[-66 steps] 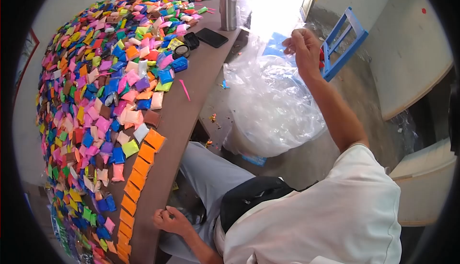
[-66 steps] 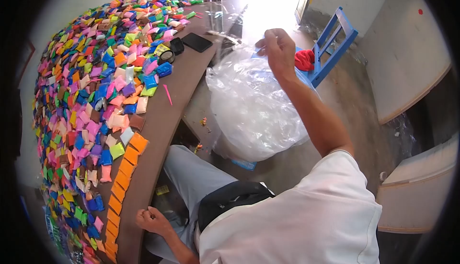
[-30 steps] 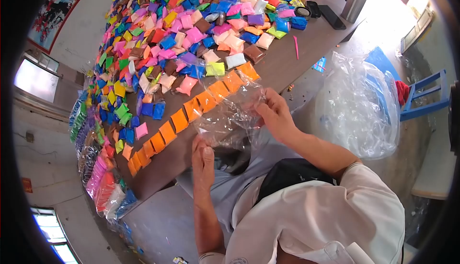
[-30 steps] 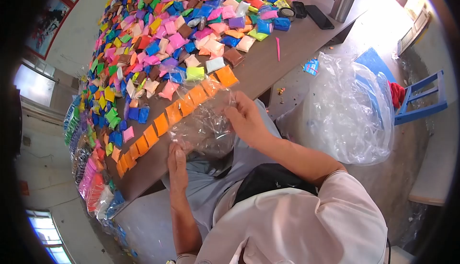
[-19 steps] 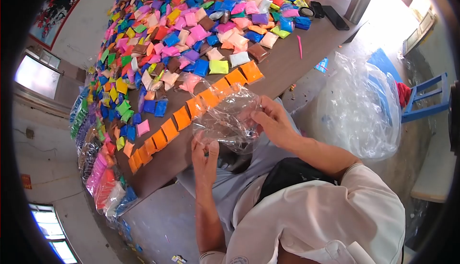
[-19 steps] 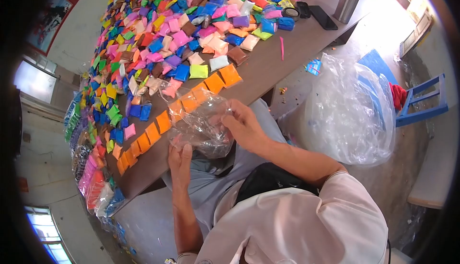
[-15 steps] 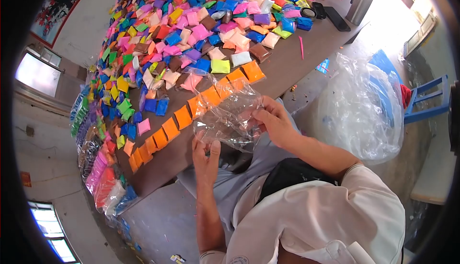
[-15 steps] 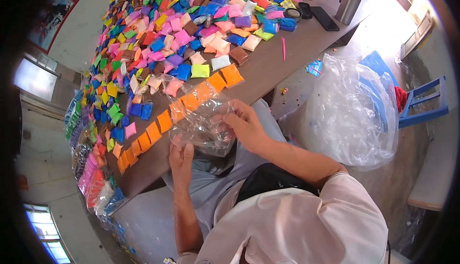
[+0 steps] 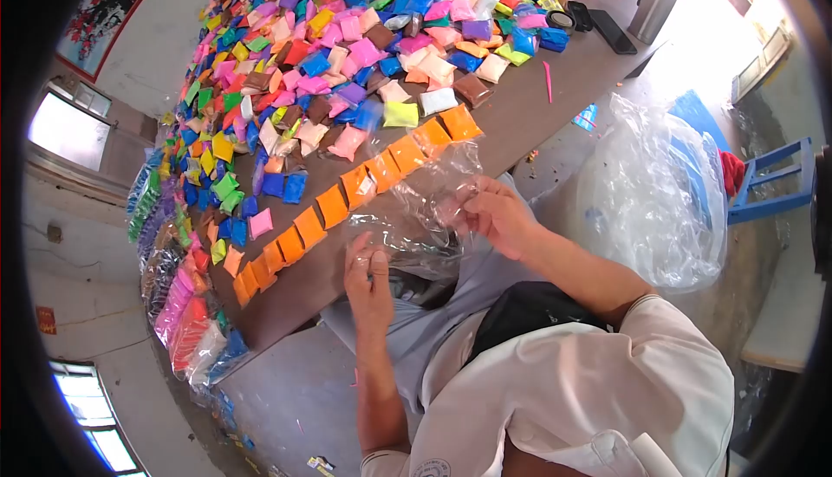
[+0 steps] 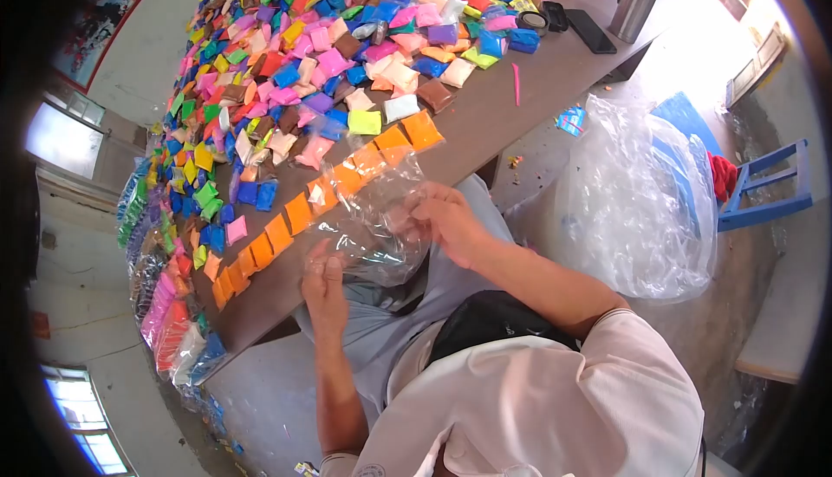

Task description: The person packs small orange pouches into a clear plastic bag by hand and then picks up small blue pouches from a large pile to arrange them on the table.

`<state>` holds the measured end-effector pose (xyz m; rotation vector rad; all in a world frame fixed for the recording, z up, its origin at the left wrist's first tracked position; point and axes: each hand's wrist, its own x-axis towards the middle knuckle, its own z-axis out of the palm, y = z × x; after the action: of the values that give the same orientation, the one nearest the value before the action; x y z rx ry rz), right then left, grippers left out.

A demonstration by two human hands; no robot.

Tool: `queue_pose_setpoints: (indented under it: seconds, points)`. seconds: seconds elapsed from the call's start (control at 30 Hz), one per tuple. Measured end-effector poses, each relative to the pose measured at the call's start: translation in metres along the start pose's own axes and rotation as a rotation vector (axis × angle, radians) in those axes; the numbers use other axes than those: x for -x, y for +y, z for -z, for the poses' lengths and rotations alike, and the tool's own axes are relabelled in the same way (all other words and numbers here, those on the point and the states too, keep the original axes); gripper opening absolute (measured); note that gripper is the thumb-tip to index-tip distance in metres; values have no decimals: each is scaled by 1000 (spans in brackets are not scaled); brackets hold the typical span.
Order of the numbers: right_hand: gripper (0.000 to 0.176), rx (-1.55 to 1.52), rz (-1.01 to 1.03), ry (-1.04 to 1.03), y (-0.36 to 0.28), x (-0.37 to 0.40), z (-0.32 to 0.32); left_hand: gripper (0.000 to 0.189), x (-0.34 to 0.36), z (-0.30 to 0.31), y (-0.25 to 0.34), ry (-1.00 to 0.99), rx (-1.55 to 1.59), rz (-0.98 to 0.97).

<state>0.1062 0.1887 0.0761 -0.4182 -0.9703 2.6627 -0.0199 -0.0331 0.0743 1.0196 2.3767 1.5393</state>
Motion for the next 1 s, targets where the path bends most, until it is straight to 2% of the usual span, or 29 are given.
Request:
queue_pose_setpoints:
  seconds: [0.1, 0.2, 0.3, 0.4, 0.5, 0.6, 0.7, 0.8, 0.9, 1.0]
  points:
    - [15, 97, 22, 38, -5, -1, 14, 32, 1, 8, 15, 11, 68, 64]
    - [15, 111, 0, 139, -1, 4, 16, 38, 1, 14, 22, 12, 20, 4]
    - [19, 266, -109, 40, 1, 1, 28, 38, 1, 17, 26, 36, 11, -16]
    - [30, 415, -63, 58, -5, 1, 26, 38, -1, 20, 31, 25, -42, -90]
    - [40, 492, 264, -61, -13, -9, 44, 38, 2, 19, 37, -23, -43, -87]
    - [51, 504, 321, 76, -54, -4, 22, 38, 5, 21, 38, -122, -98, -64]
    - [57, 681, 351, 254, -72, 2, 12, 39, 9, 12, 38, -31, -50, -73]
    - [64, 1347, 369, 262, -83, 10, -1, 40, 10, 13, 45, -62, -67, -25]
    - [72, 1370, 76, 96, -90, -7, 18, 39, 11, 14, 49, -58, -92, -34]
    - [72, 1236, 232, 193, -86, 2, 10, 38, 11, 19, 45, -42, -129, -81]
